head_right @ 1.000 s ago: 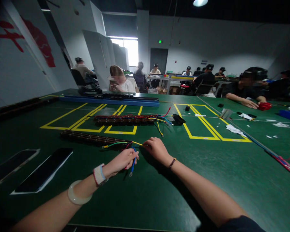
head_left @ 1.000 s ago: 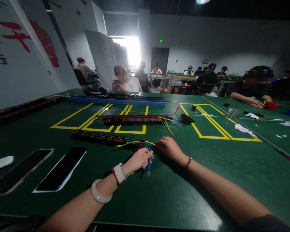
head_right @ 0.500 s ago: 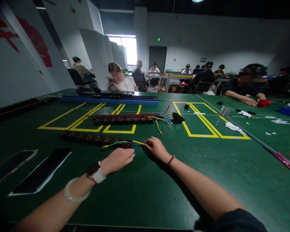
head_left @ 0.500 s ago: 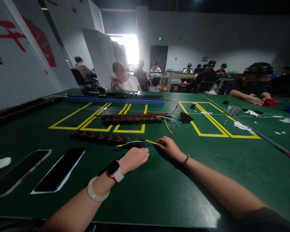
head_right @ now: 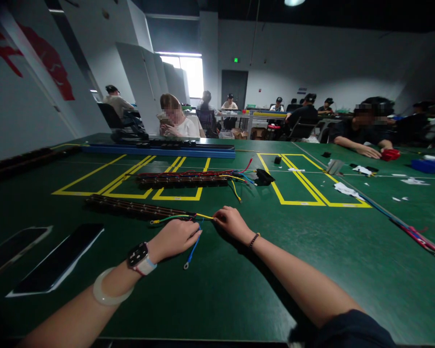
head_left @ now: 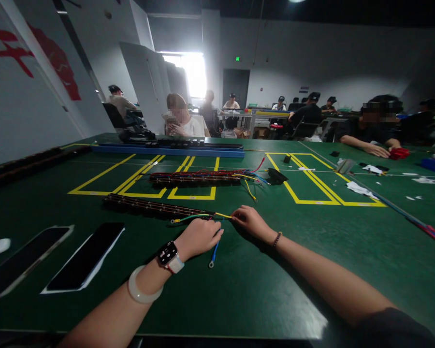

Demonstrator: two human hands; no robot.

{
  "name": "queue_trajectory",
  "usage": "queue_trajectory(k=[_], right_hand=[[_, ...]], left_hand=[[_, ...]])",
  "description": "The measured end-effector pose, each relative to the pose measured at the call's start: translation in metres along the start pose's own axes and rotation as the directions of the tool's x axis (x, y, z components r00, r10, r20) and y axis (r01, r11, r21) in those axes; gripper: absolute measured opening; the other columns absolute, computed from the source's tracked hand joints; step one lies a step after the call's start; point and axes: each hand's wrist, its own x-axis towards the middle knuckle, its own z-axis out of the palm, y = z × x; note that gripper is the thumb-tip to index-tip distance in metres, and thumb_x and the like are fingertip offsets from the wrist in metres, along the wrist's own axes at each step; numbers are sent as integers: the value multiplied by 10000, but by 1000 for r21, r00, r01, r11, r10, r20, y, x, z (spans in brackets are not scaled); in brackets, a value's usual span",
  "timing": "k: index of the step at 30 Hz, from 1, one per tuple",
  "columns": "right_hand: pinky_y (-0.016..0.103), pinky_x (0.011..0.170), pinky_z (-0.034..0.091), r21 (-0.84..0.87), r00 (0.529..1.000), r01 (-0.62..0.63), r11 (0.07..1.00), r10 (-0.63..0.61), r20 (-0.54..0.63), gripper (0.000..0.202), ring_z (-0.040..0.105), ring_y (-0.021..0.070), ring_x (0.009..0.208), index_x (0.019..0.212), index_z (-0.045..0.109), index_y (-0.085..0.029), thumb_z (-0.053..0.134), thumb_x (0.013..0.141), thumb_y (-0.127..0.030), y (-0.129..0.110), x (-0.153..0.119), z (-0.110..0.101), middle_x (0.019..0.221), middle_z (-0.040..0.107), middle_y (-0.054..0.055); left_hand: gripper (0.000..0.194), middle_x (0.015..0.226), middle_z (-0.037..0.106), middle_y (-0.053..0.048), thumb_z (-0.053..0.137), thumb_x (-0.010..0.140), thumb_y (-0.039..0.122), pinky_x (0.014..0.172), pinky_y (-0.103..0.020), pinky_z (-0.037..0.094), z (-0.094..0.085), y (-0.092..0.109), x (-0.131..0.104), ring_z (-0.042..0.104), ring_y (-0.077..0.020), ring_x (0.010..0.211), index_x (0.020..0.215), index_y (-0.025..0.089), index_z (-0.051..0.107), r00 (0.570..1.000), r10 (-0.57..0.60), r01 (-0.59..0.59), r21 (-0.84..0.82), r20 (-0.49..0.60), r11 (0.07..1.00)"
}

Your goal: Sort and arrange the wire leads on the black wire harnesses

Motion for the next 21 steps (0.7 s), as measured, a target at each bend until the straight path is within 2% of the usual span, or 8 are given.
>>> queue_trajectory(k=[2, 5, 8, 12, 17, 21], right_hand=[[238, 673, 415, 1, 1000, 2, 1000, -2, 0, 165, 547, 134, 740, 895, 698, -168, 579, 876, -280, -1, 0, 0, 802, 606, 36], [244, 691, 416, 8, 1000, -1, 1000, 1, 3, 175, 549, 137, 753, 901, 700, -171, 575, 880, -291, -1, 0, -1, 815, 611, 40], [248, 704, 416, 13, 1000, -3, 1000, 3, 17, 185, 551, 139, 764, 911, 700, -174, 568, 884, -300, -1, 0, -1, 831, 613, 45], [244, 703, 409, 4, 999, -23, 1000, 23, 29, 181, 545, 139, 762, 906, 699, -172, 571, 881, -298, 0, 1, -1, 825, 609, 45], [235, 679, 397, 10, 999, -28, 1000, 27, 30, 171, 538, 134, 745, 914, 701, -184, 578, 877, -297, 1, 1, 0, 825, 607, 39], [234, 681, 391, 3, 999, -32, 999, 32, 30, 170, 535, 132, 744, 909, 699, -179, 581, 874, -296, 0, 1, 0, 823, 603, 38]], left_hand=[[236, 660, 498, -40, 464, 882, 350, 605, -266, 281, -4, -1, 1, 438, -160, 584, 731, 192, 554, 994, -37, 46, 86, -104, 995], [263, 790, 541, -88, 372, 915, 341, 627, -288, 309, -12, -4, 2, 491, -202, 706, 847, 178, 566, 967, -131, 192, 288, -219, 938], [303, 885, 557, -122, 341, 924, 342, 677, -315, 349, -16, -8, 3, 506, -240, 826, 864, 162, 577, 963, -155, 245, 472, -221, 847], [302, 859, 577, -107, 347, 929, 314, 711, -332, 367, -15, -9, 4, 511, -239, 838, 832, 158, 587, 974, -128, 212, 560, -186, 801], [275, 824, 610, -91, 362, 928, 301, 667, -305, 357, -15, -4, 3, 542, -216, 777, 838, 158, 579, 972, -155, 223, 498, -176, 838], [298, 719, 625, -48, 392, 912, 372, 564, -258, 318, -17, -6, 2, 556, -171, 626, 775, 180, 573, 937, -340, 348, 212, -78, 913]])
